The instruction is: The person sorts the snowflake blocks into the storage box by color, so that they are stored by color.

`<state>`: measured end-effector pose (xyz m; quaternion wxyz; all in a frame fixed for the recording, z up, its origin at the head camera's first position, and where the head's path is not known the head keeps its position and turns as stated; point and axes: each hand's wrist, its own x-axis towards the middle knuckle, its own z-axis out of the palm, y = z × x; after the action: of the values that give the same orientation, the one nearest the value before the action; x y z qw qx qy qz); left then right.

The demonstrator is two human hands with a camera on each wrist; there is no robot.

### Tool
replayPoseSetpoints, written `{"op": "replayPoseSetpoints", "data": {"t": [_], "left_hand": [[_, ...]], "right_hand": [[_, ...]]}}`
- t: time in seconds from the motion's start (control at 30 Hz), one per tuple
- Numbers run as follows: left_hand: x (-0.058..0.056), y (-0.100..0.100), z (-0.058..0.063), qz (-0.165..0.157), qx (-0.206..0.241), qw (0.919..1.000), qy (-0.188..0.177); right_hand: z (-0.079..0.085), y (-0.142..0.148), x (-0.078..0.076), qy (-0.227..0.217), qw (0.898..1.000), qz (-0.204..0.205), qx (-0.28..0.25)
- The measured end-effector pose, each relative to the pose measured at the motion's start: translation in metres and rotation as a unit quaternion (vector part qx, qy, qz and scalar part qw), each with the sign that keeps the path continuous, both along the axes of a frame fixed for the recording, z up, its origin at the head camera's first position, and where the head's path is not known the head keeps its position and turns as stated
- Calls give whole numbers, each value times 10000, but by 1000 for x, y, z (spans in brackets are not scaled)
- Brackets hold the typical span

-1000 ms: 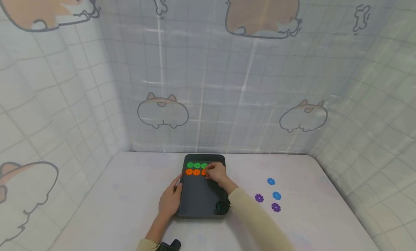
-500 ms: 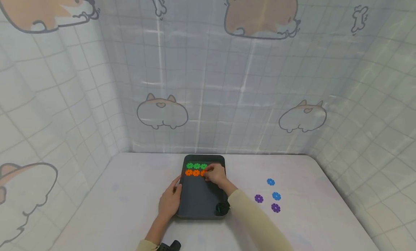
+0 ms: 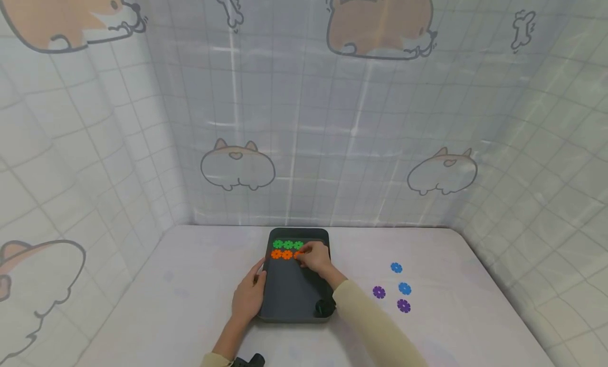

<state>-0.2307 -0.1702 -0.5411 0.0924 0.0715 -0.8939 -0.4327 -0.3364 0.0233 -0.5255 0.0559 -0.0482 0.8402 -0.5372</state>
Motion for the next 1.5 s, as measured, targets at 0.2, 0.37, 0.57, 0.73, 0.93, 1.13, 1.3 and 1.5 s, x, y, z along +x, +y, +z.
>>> {"op": "replayPoseSetpoints", "data": {"t": [0.2, 0.37, 0.57, 0.73, 0.93, 1.13, 1.3, 1.5], "left_hand": [[1, 0, 1, 1, 39, 10000, -13], [1, 1, 2, -5, 80, 10000, -19], [3, 1, 4, -2, 80, 10000, -11], [3, 1, 4, 1, 97, 9999, -43], [2, 1, 1, 22, 78, 9999, -106], [2, 0, 2, 11, 73, 9999, -71], [2, 0, 3, 50, 67, 9999, -59], [3, 1, 1, 75, 108, 9999, -58]], "right_hand": [[-3, 0, -2, 131, 9999, 18, 95], [-3, 0, -1, 263, 9994, 87, 216], [-4, 0, -1, 350, 9985, 200, 361], [-6, 0, -2, 362, 9977, 247, 525], [-8, 0, -3, 369, 9974, 250, 562], [-8, 1, -1, 348, 9983, 292, 364], [-9, 1, 1, 341, 9985, 303, 318], [-7, 0, 2, 381, 9981, 337, 342]]}}
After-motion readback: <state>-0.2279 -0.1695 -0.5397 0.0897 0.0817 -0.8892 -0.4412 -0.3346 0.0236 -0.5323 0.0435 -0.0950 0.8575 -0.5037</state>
